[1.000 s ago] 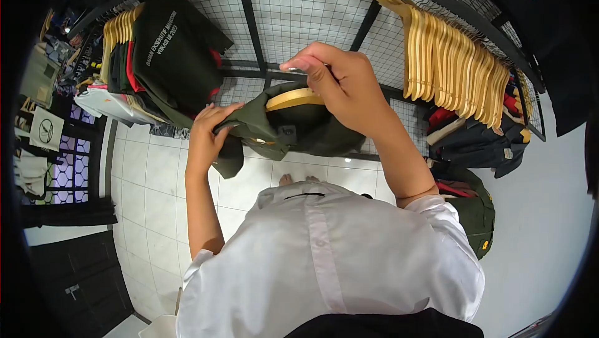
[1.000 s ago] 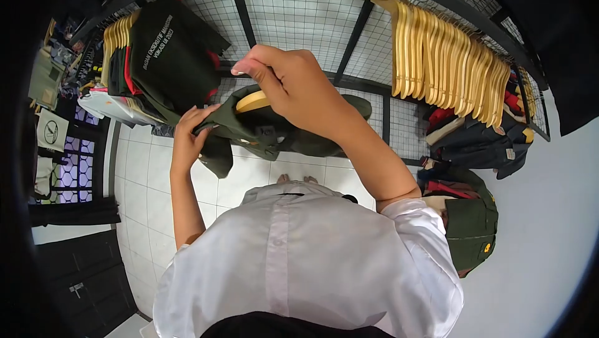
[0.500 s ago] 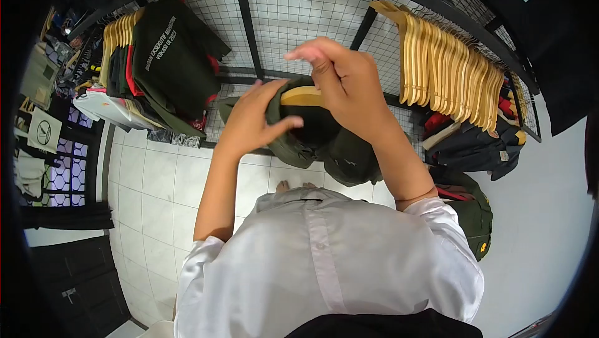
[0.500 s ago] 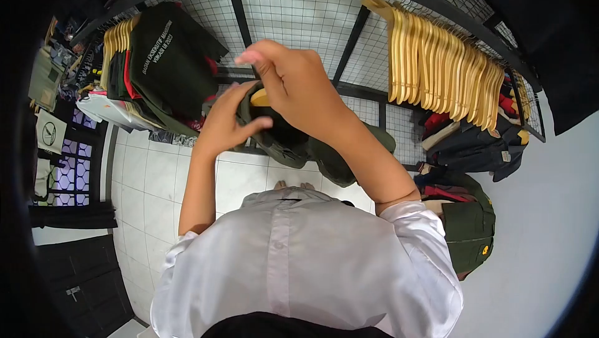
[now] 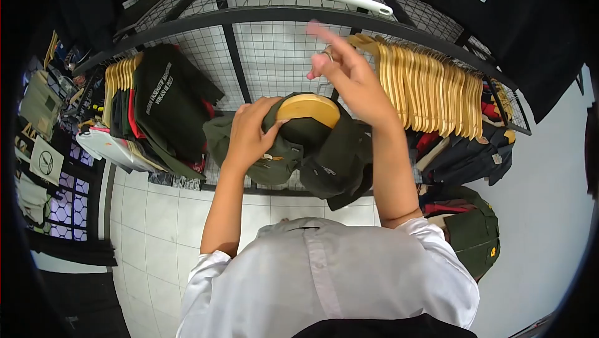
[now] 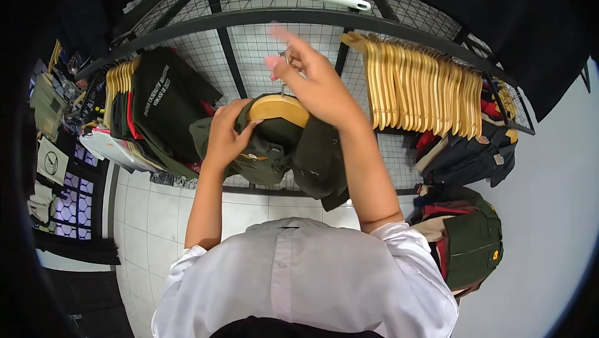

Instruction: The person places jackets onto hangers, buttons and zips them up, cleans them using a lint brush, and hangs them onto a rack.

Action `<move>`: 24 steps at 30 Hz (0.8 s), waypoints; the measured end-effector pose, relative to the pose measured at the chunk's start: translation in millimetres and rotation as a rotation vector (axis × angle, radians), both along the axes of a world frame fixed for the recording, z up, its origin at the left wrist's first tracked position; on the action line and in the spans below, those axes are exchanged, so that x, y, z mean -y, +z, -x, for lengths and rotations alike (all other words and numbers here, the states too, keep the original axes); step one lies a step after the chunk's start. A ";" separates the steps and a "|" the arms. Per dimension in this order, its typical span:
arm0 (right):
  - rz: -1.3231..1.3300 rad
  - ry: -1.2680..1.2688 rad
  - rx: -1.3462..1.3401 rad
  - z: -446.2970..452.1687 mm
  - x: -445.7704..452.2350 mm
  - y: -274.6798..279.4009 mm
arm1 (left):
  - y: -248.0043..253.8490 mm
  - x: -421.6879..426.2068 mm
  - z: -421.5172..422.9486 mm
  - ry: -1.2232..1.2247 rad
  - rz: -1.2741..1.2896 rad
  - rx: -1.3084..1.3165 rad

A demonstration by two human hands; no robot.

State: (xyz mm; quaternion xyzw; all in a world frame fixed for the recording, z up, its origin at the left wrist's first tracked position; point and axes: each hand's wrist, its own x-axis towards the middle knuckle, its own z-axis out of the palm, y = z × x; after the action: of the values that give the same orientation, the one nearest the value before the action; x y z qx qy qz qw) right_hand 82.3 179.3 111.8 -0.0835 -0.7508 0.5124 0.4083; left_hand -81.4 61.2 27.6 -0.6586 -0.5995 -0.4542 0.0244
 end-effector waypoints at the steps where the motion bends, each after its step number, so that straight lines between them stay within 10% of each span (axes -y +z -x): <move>1: -0.068 0.091 0.192 -9.6 -6.4 9.0 | 3.3 0.6 1.6 0.001 -0.006 -0.001; 6: -0.098 0.204 -0.089 17.3 -31.9 10.8 | 16.9 -6.7 13.6 0.047 -0.098 -0.071; 8: -0.485 -0.330 0.046 33.1 -38.5 17.1 | 16.0 -14.2 20.1 0.111 -0.163 -0.107; 24: -0.620 -0.785 -0.140 73.7 -112.5 48.8 | -3.5 -106.4 109.5 0.083 -0.050 0.114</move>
State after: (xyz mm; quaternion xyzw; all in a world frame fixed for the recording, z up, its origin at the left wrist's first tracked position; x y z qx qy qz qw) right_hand 8.6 291.8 160.6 -0.1999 -0.7505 0.0773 0.6251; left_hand -190.9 167.6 24.1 -0.6053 -0.6153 -0.5044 0.0254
